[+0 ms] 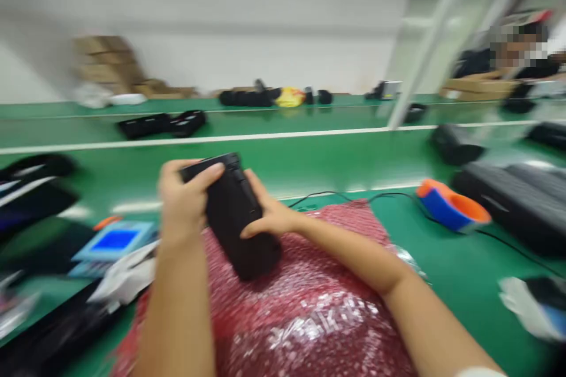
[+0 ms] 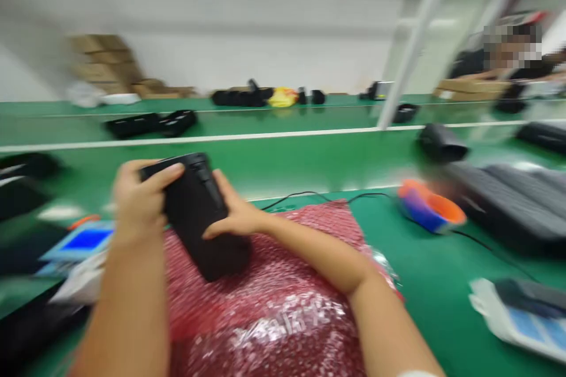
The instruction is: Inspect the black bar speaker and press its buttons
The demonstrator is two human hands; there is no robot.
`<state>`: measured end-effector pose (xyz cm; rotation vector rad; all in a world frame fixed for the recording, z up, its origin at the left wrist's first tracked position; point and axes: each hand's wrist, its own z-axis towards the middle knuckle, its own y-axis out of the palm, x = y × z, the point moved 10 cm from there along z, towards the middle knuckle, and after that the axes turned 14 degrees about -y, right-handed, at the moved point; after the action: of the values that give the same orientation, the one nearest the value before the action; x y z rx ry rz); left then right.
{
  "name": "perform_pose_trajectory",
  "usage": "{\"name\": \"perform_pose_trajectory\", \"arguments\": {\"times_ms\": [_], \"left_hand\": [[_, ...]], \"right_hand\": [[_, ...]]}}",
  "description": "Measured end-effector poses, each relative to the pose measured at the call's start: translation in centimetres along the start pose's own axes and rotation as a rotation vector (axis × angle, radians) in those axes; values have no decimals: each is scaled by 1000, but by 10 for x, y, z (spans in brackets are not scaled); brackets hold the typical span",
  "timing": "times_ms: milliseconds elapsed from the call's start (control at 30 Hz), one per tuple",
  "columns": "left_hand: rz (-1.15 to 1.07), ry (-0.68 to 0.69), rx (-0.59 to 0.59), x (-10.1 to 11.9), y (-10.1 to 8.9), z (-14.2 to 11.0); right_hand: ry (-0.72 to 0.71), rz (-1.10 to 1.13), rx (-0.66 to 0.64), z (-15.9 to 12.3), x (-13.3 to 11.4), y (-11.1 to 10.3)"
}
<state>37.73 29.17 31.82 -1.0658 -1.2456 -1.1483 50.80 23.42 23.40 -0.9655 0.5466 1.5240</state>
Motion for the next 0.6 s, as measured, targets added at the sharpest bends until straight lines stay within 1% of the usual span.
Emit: {"name": "perform_pose_trajectory", "arguments": {"times_ms": [33, 67, 100, 167, 267, 367, 467, 600], "left_hand": [[-43, -38, -30, -6, 1, 0], [-86, -47, -59, -9, 3, 1], [-121, -45, -91, -11, 6, 1], [-138, -25, -131, -13, 11, 2], [-135, -31, -184, -16, 16, -1], [-144, -31, -214, -15, 16, -5], [-155, -32, -232, -15, 17, -5], [-145, -27, -221, -17, 16, -3]], "right_hand": [[-9, 52, 59, -5, -2, -2], [-29, 103, 121, -9, -2, -5], [-41, 136, 161, -12, -1, -6], [-23, 193, 201, -16, 4, -4], [-5, 226, 235, -19, 5, -1], [-37, 181, 270, -20, -1, -4], [-24, 171, 263, -19, 2, -5], [-12, 183, 251, -18, 4, -4]]}}
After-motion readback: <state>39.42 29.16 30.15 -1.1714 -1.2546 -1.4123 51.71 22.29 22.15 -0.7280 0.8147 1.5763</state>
